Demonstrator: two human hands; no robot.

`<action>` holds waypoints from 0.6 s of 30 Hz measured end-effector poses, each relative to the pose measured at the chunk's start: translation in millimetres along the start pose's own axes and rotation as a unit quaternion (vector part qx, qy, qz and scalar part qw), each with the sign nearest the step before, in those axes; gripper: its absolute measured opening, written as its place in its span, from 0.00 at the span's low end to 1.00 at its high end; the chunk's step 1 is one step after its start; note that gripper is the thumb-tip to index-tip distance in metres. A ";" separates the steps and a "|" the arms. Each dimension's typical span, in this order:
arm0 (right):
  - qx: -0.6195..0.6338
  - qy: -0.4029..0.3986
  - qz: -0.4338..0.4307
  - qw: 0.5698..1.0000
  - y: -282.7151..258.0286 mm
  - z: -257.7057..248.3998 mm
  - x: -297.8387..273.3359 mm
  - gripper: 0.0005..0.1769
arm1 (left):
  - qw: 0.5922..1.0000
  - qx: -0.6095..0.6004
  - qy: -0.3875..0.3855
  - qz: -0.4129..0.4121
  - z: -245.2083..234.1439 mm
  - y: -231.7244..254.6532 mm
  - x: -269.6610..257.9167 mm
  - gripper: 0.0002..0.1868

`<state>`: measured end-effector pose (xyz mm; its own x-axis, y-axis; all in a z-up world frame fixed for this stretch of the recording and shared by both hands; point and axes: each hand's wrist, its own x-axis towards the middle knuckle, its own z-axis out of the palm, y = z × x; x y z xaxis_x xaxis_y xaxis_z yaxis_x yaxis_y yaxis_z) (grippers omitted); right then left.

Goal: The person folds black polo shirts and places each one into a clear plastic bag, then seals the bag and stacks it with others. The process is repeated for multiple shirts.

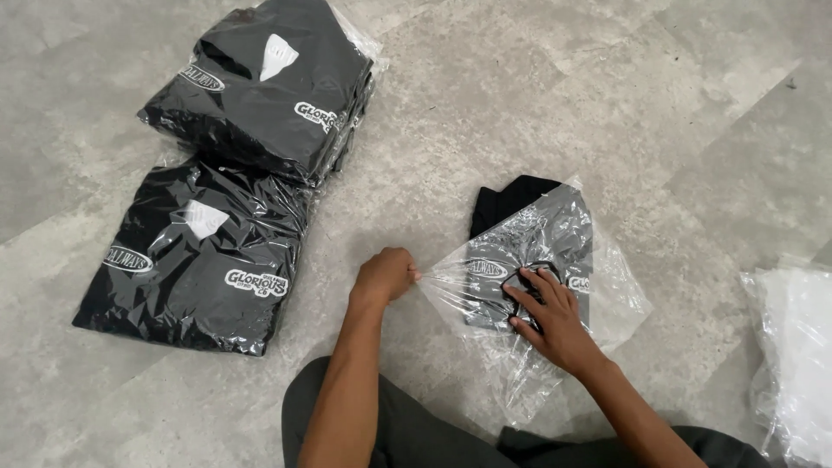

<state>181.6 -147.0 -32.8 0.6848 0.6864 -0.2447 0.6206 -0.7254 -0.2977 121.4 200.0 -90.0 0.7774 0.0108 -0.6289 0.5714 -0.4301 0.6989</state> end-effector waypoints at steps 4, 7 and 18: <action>-0.021 0.012 -0.015 1.000 1.1 0.9 -0.3 0.30 | 0.994 0.095 0.056 0.014 -8.2 14.6 -14.5 0.11; -0.029 0.023 -0.016 0.999 -0.2 1.8 0.0 0.32 | 0.994 0.062 0.086 0.014 -22.1 22.3 -32.0 0.12; 0.004 0.122 0.107 0.987 -88.3 26.1 -16.2 0.47 | 0.987 -0.156 0.046 0.018 17.6 49.6 -48.0 0.18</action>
<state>105.8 -92.7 -26.6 0.8722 0.4835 -0.0741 0.4491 -0.8516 -0.2702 107.8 162.2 -31.1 0.8115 0.0886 -0.5776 0.5843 -0.1337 0.8004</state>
